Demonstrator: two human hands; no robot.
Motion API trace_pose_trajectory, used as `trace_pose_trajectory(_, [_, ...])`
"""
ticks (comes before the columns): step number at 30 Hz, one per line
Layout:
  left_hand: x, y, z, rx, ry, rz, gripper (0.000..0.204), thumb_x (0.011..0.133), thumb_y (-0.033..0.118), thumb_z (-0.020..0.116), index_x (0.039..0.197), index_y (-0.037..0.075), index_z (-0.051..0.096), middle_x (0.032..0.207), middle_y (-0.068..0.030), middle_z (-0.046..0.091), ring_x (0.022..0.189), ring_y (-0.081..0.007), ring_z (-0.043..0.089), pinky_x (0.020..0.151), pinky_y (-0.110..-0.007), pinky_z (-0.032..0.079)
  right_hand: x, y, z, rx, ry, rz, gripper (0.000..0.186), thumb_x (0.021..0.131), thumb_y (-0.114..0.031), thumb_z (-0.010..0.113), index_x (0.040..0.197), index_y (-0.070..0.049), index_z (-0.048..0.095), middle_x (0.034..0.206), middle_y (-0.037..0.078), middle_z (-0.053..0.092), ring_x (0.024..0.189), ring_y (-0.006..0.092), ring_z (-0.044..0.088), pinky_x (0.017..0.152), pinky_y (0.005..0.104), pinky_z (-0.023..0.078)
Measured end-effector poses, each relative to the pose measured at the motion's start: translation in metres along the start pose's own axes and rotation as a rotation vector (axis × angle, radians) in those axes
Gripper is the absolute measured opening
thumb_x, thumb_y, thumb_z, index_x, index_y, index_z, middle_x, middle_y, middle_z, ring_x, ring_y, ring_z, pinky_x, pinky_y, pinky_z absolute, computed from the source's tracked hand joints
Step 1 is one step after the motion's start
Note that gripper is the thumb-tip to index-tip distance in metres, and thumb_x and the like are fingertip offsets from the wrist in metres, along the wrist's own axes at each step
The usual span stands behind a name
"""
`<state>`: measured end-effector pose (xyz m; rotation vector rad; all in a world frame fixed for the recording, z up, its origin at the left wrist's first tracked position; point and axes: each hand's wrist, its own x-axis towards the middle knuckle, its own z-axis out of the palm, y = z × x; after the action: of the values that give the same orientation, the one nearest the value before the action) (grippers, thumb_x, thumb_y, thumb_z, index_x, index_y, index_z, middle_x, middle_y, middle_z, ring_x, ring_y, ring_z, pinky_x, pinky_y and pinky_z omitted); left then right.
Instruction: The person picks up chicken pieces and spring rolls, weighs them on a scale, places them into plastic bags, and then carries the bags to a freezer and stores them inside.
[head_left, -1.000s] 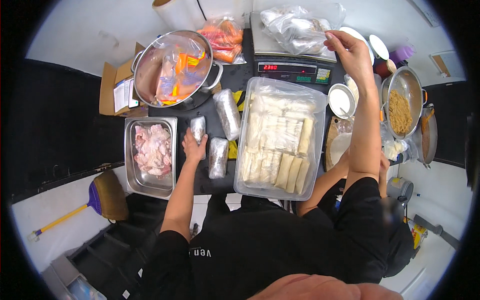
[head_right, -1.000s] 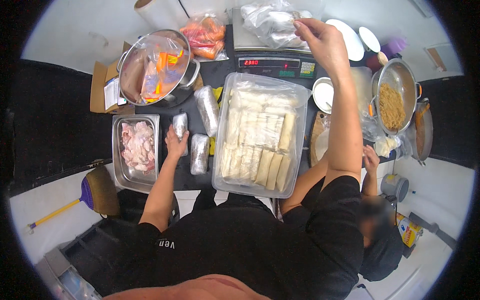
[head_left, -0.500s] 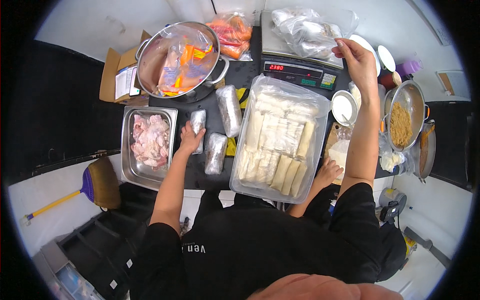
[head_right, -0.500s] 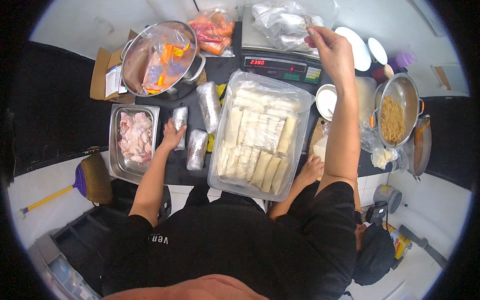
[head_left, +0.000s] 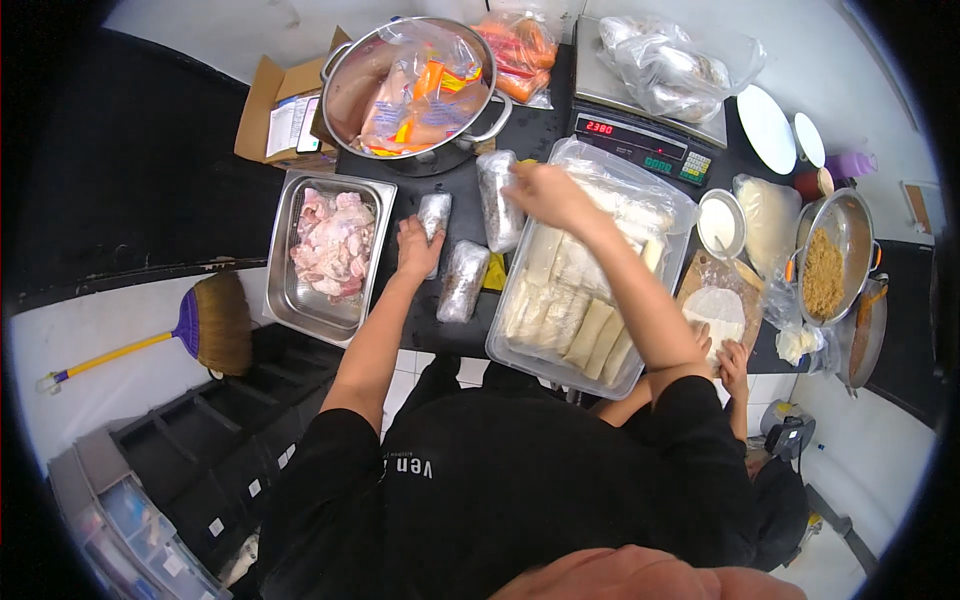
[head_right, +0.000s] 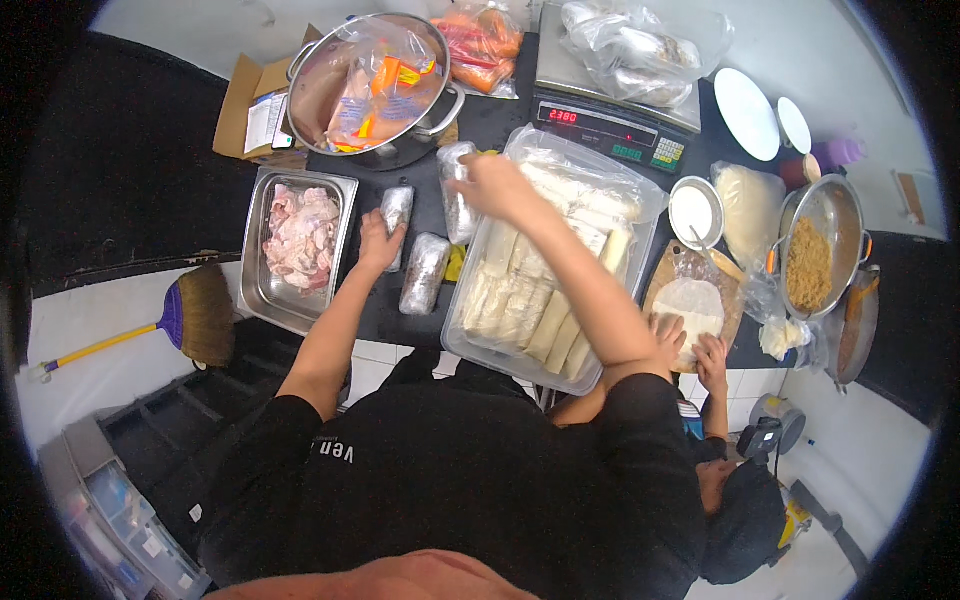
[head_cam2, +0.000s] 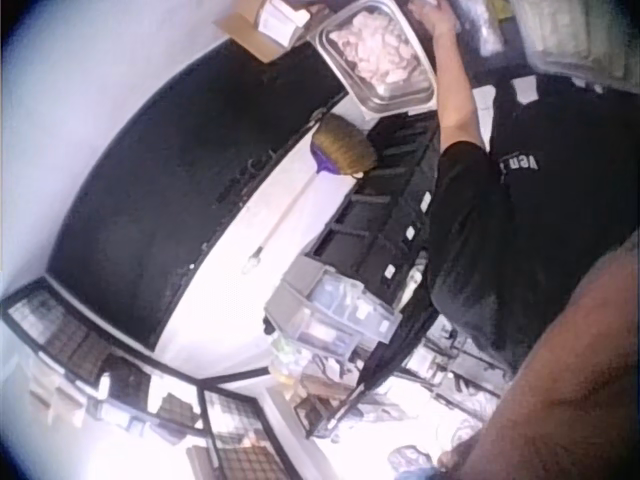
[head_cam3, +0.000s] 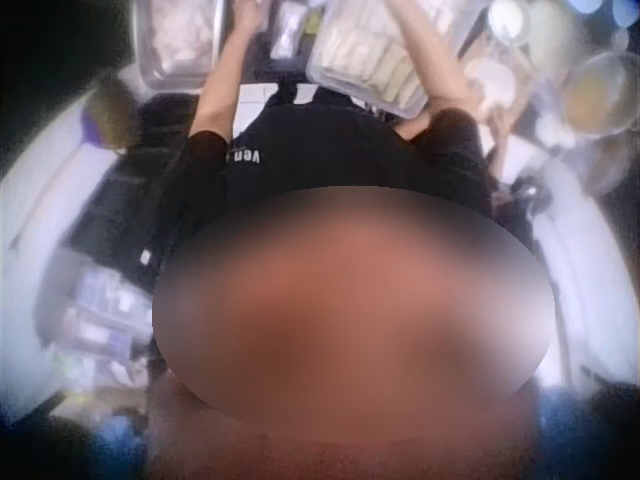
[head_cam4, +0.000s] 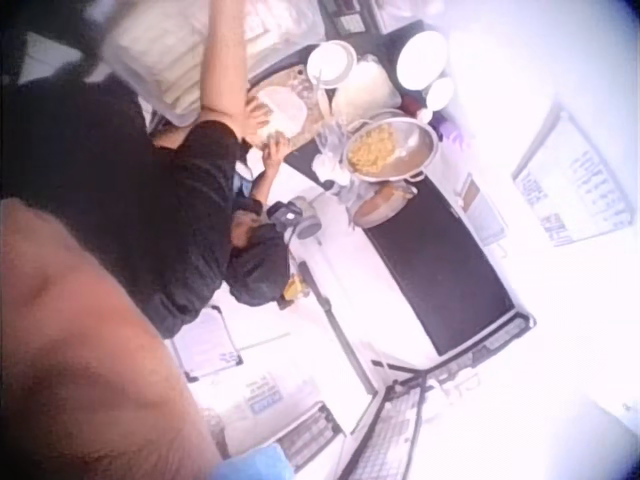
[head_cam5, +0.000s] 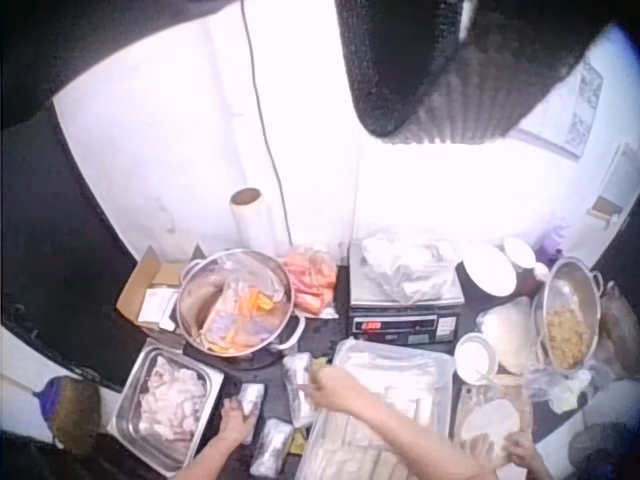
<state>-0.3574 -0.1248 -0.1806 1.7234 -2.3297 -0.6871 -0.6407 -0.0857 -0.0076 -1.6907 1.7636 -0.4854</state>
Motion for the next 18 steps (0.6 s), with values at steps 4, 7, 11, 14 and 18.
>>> trace_pose_trajectory(4, [-0.01, 0.009, 0.005, 0.008, 0.094, 0.007, 0.075, 0.08, 0.029, 0.068, 0.132, -0.01, 0.031, 0.121, -0.0283, 0.043, 0.11, -0.0458, 0.044, 0.096, -0.048, 0.038, 0.049, -0.01, 0.087, -0.229, -0.025, 0.403, 0.093, 0.076, -0.042, 0.074, 0.145, -0.007, 0.022, 0.131, 0.033, 0.042, 0.112, 0.0395, 0.054, 0.094, 0.0431, 0.046])
trace_pose_trajectory(7, [-0.017, 0.005, 0.0, 0.034, 0.048, 0.01, 0.079, 0.076, 0.024, 0.072, 0.133, -0.008, 0.028, 0.122, -0.0267, 0.042, 0.112, -0.0448, 0.043, 0.095, -0.049, 0.039, 0.072, -0.015, 0.114, -0.226, -0.026, 0.715, 0.113, 0.071, -0.044, 0.077, 0.15, -0.014, 0.002, 0.139, 0.034, 0.028, 0.118, 0.0472, 0.045, 0.092, 0.0553, 0.044])
trace_pose_trajectory(11, [-0.036, -0.001, -0.012, -0.034, 0.016, -0.037, 0.078, 0.076, 0.023, 0.071, 0.134, -0.006, 0.027, 0.122, -0.0257, 0.043, 0.114, -0.0431, 0.043, 0.091, -0.053, 0.041, 0.076, -0.02, 0.137, -0.325, 0.1, 0.765, 0.108, 0.074, -0.038, 0.075, 0.151, -0.021, 0.001, 0.135, 0.034, 0.03, 0.11, 0.0495, 0.046, 0.085, 0.0673, 0.041])
trace_pose_trajectory(14, [-0.042, -0.004, -0.017, -0.023, 0.003, -0.019, 0.077, 0.079, 0.036, 0.069, 0.133, -0.004, 0.03, 0.123, -0.0243, 0.043, 0.115, -0.0426, 0.043, 0.091, -0.053, 0.041, 0.077, 0.011, 0.148, -0.266, 0.24, 0.72, 0.11, 0.071, -0.036, 0.077, 0.15, -0.026, 0.001, 0.127, 0.031, 0.036, 0.111, 0.046, 0.046, 0.08, 0.0608, 0.046])
trace_pose_trajectory(18, [-0.045, -0.005, -0.023, -0.057, -0.016, -0.072, 0.08, 0.08, 0.042, 0.068, 0.135, -0.003, 0.03, 0.123, -0.0227, 0.044, 0.118, -0.0408, 0.042, 0.093, -0.053, 0.04, 0.068, 0.001, 0.154, -0.361, 0.187, 0.559, 0.112, 0.069, -0.035, 0.079, 0.15, -0.03, 0.002, 0.126, 0.025, 0.04, 0.112, 0.0416, 0.048, 0.081, 0.0575, 0.047])
